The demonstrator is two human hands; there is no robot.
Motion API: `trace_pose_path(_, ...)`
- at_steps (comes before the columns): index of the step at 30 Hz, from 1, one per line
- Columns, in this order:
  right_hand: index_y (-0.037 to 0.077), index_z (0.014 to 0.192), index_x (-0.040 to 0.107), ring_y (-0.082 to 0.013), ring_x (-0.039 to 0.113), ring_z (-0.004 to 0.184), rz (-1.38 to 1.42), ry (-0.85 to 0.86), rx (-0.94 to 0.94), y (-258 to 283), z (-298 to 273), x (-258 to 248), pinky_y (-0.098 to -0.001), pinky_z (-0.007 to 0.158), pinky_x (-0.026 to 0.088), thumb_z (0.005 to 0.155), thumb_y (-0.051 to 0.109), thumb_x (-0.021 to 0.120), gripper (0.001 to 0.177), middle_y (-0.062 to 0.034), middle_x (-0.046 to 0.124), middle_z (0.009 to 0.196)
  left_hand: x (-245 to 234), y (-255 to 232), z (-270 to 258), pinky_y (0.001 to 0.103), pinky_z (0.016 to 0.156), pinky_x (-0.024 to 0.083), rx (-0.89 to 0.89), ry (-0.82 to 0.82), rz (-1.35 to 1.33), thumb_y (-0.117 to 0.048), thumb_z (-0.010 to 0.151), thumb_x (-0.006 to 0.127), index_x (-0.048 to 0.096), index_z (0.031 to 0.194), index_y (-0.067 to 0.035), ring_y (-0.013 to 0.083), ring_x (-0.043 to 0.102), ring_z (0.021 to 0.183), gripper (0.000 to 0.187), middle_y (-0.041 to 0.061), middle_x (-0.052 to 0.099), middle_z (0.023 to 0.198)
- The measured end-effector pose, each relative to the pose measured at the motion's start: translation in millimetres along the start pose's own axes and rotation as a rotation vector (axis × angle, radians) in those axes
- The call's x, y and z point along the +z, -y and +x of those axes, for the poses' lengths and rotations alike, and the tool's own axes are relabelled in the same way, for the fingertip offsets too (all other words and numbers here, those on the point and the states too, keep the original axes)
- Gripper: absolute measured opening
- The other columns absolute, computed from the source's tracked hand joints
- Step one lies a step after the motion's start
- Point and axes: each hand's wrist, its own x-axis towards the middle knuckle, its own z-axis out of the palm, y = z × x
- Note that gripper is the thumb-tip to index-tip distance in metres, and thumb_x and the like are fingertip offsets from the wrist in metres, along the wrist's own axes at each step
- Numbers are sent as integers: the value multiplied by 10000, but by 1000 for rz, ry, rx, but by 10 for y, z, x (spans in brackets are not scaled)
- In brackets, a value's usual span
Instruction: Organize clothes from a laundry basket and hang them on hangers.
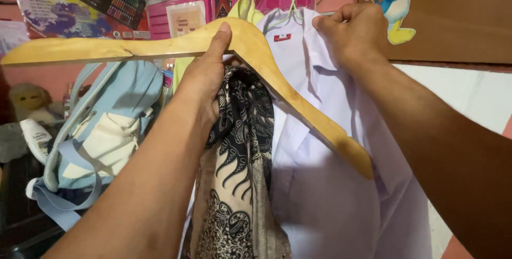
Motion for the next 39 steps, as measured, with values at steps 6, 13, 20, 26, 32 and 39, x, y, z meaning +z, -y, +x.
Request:
trace_pose_path(6,73,862,771,-307,688,768,-103,212,-31,-81,297,119,-433,774,523,939,466,654,417,-163,728,847,-66,118,75,349,601,599,-43,-3,-77,-436,930,661,708,1115,-28,196,698,668,451,100,740,852)
trace_pose_path(13,52,979,750,-430,657,906,-91,222,-239,204,505,607,-517,825,487,998,529,596,501,-247,702,938,-239,47,107,377,615,610,-44,-99,-137,-424,925,664,692,1112,-30,227,708,669,437,115,746,841)
trace_pose_path(20,90,985,787,-401,694,945,-134,46,-73,183,727,903,-494,878,520,918,362,671,303,-208,727,969,-318,-8,171,371,623,608,-2,-14,-68,-431,923,661,706,1112,-35,216,709,694,441,93,747,837)
trace_pose_path(26,48,1031,714,-389,687,955,-168,-61,94,-78,1163,1084,-458,826,536,791,300,794,357,-203,720,1021,-216,-51,280,389,626,615,16,16,-79,-418,925,675,699,1155,4,233,723,709,482,130,754,908)
trace_pose_path(32,44,1032,726,-337,715,931,-182,16,-10,-375,1376,1265,-418,839,545,852,332,806,349,-155,745,996,-134,6,329,401,636,631,4,27,-80,-412,914,675,690,1184,6,242,736,737,498,135,765,924)
trace_pose_path(39,73,1040,742,-363,691,883,-223,-48,-58,-527,1495,1457,-437,772,525,839,369,795,362,-191,728,976,-179,108,465,379,644,623,36,38,-80,-412,922,682,686,1207,10,227,729,752,509,132,760,949)
